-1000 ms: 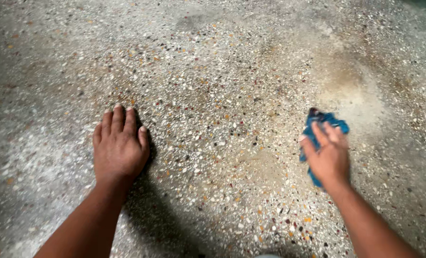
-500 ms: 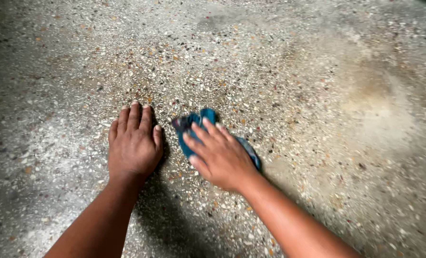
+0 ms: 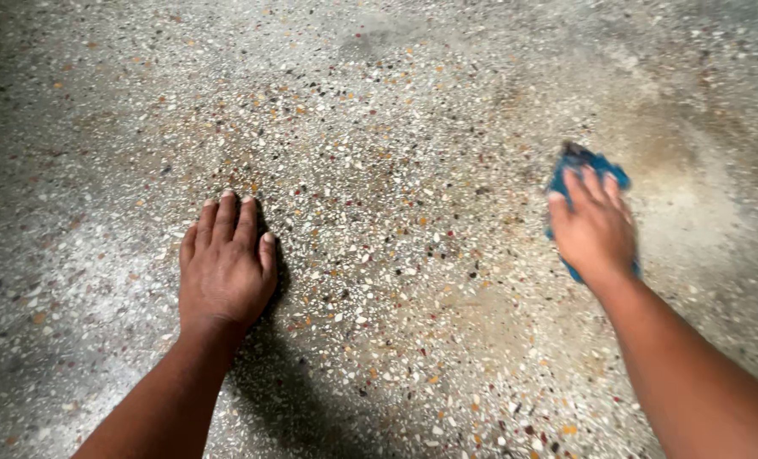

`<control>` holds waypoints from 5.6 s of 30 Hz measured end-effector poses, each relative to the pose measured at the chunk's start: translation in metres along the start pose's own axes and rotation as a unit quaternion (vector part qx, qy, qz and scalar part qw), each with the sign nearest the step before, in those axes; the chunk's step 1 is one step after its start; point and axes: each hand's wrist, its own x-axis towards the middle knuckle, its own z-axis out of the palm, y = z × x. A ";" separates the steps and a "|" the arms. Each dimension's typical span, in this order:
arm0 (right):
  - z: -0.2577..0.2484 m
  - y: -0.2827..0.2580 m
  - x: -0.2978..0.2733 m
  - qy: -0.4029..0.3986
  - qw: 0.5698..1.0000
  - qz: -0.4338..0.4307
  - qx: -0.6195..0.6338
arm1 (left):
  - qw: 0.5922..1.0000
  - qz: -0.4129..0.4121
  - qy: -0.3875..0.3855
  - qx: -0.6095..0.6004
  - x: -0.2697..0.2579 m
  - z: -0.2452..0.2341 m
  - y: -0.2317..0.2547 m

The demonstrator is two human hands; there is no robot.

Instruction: The person cleans the floor by wiping the surface with a cloth.

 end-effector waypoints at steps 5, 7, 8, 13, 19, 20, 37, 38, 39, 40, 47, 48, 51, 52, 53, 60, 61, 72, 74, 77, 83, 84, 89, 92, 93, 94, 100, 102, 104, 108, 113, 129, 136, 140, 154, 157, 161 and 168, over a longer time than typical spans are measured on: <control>-0.014 0.024 -0.062 -0.012 0.997 0.065 -0.048 | 1.000 0.012 0.017 -0.009 -0.003 -0.002 0.002; -0.023 0.018 -0.082 -0.012 0.995 0.077 -0.069 | 1.000 0.010 0.014 -0.012 -0.004 -0.004 0.001; -0.023 0.007 -0.091 -0.039 0.992 0.095 -0.074 | 1.000 0.007 0.012 -0.010 0.000 -0.005 0.002; -0.037 -0.078 -0.124 -0.130 0.987 0.044 -0.090 | 1.000 0.012 0.012 -0.020 0.000 0.000 0.000; -0.049 -0.214 -0.121 -0.191 0.962 -0.195 0.008 | 1.000 0.000 -0.003 -0.019 0.001 -0.003 0.002; -0.050 -0.228 -0.113 -0.214 0.943 -0.246 0.062 | 1.000 -0.006 -0.012 -0.023 0.001 -0.005 0.003; 0.006 -0.086 0.038 -0.083 0.996 -0.021 0.002 | 1.000 -0.002 -0.012 0.009 0.001 -0.003 0.002; 0.004 -0.062 0.030 -0.061 0.998 -0.012 0.009 | 1.000 -0.012 -0.016 0.006 0.001 -0.003 0.003; 0.001 -0.041 0.019 -0.037 0.999 -0.004 0.013 | 1.000 -0.008 -0.016 0.001 0.001 -0.004 0.004; 0.000 -0.026 0.009 -0.036 0.999 -0.002 0.008 | 1.000 -0.009 -0.017 0.005 0.001 -0.005 0.004; -0.014 -0.017 -0.055 -0.063 0.995 0.071 -0.034 | 1.000 -0.012 -0.020 -0.008 -0.001 -0.007 0.004; -0.016 -0.026 -0.065 -0.078 0.994 0.057 -0.048 | 1.000 -0.014 -0.021 -0.012 -0.001 -0.007 0.003; -0.025 -0.068 -0.093 -0.092 0.993 -0.041 -0.061 | 1.000 -0.004 -0.013 -0.008 0.002 -0.006 0.003; -0.030 -0.086 -0.102 -0.098 0.990 -0.082 -0.062 | 1.000 -0.004 -0.015 -0.009 0.001 -0.006 0.002; -0.036 -0.106 -0.110 -0.104 0.985 -0.122 -0.062 | 1.000 -0.004 -0.017 -0.009 0.001 -0.007 0.003; -0.055 -0.217 -0.102 -0.235 0.929 -0.284 0.042 | 0.999 -0.020 -0.032 -0.015 0.001 -0.011 0.006; -0.053 -0.223 -0.092 -0.243 0.925 -0.286 0.064 | 0.999 -0.016 -0.043 -0.010 0.003 -0.011 0.006; -0.007 -0.163 0.024 -0.185 0.977 -0.102 -0.006 | 0.999 -0.017 -0.047 0.020 0.003 -0.007 0.006; -0.004 -0.129 0.029 -0.171 0.983 -0.063 -0.020 | 0.998 -0.023 -0.049 0.018 0.003 -0.007 0.006; -0.006 -0.076 0.026 -0.150 0.988 0.035 -0.004 | 0.999 -0.017 -0.040 0.020 0.003 -0.006 0.006; -0.016 -0.029 -0.032 -0.047 0.997 0.063 0.002 | 0.999 -0.013 -0.031 0.013 0.003 -0.007 0.006; -0.018 -0.029 -0.042 -0.054 0.995 0.079 -0.008 | 0.999 -0.012 -0.031 0.009 0.003 -0.008 0.005; -0.025 -0.048 -0.090 -0.070 0.994 0.064 -0.046 | 0.999 -0.013 -0.032 -0.005 0.000 -0.010 0.005; -0.033 -0.085 -0.111 -0.089 0.994 -0.005 -0.070 | 0.999 -0.009 -0.038 -0.002 0.002 -0.010 0.005; -0.038 -0.100 -0.118 -0.130 0.988 -0.050 -0.070 | 0.999 -0.011 -0.039 -0.005 0.002 -0.010 0.005; -0.045 -0.116 -0.123 -0.172 0.978 -0.096 -0.070 | 0.999 -0.013 -0.051 -0.009 0.003 -0.010 0.006; -0.060 -0.209 -0.117 -0.191 0.915 -0.351 0.045 | 0.998 -0.017 -0.051 -0.028 0.002 -0.013 0.006; -0.050 -0.226 -0.091 -0.197 0.916 -0.344 0.056 | 0.997 -0.025 -0.062 -0.026 0.003 -0.012 0.008; -0.038 -0.238 -0.065 -0.205 0.917 -0.335 0.072 | 0.999 -0.019 -0.033 -0.020 -0.001 -0.011 0.006; -0.019 -0.227 -0.012 -0.184 0.957 -0.216 0.054 | 0.999 -0.023 -0.048 -0.010 0.003 -0.008 0.005; 0.008 -0.162 0.024 -0.106 0.983 -0.140 0.051 | 1.000 -0.012 -0.011 -0.019 0.001 -0.007 0.004; -0.026 -0.029 -0.078 -0.059 0.990 0.102 -0.072 | 1.000 -0.007 -0.012 -0.006 0.000 -0.004 0.002; -0.050 -0.175 -0.117 -0.161 0.979 -0.121 -0.014 | 1.000 -0.002 -0.013 -0.014 0.001 -0.006 0.005; -0.052 -0.230 -0.111 -0.187 0.942 -0.272 0.054 | 1.000 -0.013 -0.007 -0.025 0.001 -0.006 0.005; 0.006 -0.107 0.034 -0.104 0.994 -0.021 0.004 | 0.998 -0.018 -0.054 0.024 0.003 -0.007 0.006; 0.005 -0.049 0.028 -0.075 0.997 0.019 0.012 | 0.997 -0.022 -0.067 0.033 0.004 -0.008 0.006; -0.002 -0.011 -0.010 -0.013 0.999 0.049 0.000 | 0.998 -0.019 -0.058 0.024 0.003 -0.008 0.006; -0.017 -0.035 -0.079 -0.035 0.995 0.066 -0.062 | 0.999 -0.016 -0.042 -0.012 0.002 -0.009 0.007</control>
